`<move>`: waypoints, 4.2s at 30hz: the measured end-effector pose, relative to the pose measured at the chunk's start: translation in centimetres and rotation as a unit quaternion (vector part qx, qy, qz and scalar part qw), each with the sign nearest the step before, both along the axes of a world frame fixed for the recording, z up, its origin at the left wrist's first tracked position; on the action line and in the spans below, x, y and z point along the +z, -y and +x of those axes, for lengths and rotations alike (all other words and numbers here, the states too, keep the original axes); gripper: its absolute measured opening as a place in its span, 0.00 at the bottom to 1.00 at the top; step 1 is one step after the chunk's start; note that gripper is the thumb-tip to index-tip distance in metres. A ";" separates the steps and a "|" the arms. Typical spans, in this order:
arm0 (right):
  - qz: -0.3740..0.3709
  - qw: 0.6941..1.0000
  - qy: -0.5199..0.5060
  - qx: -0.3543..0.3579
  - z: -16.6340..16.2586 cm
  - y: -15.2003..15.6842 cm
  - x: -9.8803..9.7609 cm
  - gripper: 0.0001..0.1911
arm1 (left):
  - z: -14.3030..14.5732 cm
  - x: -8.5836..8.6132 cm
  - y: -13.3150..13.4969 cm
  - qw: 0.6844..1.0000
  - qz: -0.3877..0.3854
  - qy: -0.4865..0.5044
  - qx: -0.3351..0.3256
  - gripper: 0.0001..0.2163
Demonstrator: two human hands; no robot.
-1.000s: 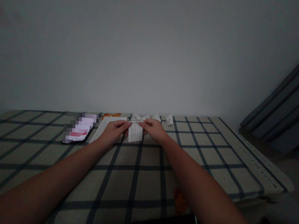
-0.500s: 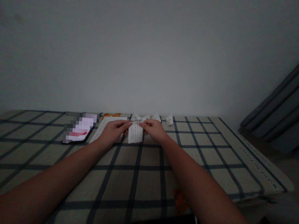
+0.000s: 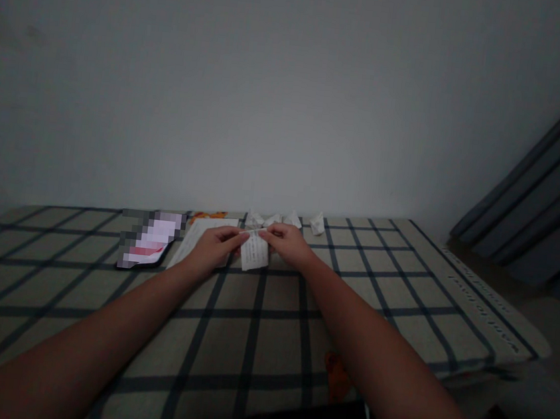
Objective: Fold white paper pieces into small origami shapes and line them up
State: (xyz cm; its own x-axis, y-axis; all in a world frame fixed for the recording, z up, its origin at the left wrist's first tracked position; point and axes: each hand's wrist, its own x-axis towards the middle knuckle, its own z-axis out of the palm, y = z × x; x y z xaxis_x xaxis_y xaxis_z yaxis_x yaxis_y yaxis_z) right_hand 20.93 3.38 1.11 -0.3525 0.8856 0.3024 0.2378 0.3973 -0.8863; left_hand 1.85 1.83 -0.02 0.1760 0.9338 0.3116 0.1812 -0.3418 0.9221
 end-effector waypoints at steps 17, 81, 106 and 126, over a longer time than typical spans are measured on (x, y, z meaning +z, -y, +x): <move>0.011 1.000 -0.002 -0.002 0.1 -0.2 -0.3 0.15 | -0.1 -0.5 -0.5 1.000 -0.011 -0.006 -0.015 0.15; -0.060 0.996 -0.058 0.040 0.0 -0.9 -1.0 0.13 | 0.0 0.2 -0.3 0.999 -0.034 -0.023 0.015 0.17; -0.035 0.997 -0.047 -0.048 0.2 -0.7 -0.3 0.15 | -0.4 -0.8 -1.1 0.999 -0.044 0.003 0.015 0.14; -0.024 0.999 -0.033 0.016 -0.1 -0.3 -0.4 0.10 | -0.4 -1.1 -0.8 0.998 -0.053 -0.001 -0.034 0.21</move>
State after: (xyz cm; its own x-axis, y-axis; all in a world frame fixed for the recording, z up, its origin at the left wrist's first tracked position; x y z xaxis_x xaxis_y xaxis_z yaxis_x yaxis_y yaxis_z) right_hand 20.87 3.69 0.71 -0.3611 0.8882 0.2841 0.1665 0.3612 -0.9175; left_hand 1.47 2.65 -1.10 0.2416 0.9473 0.2104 0.1632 -0.2534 0.9535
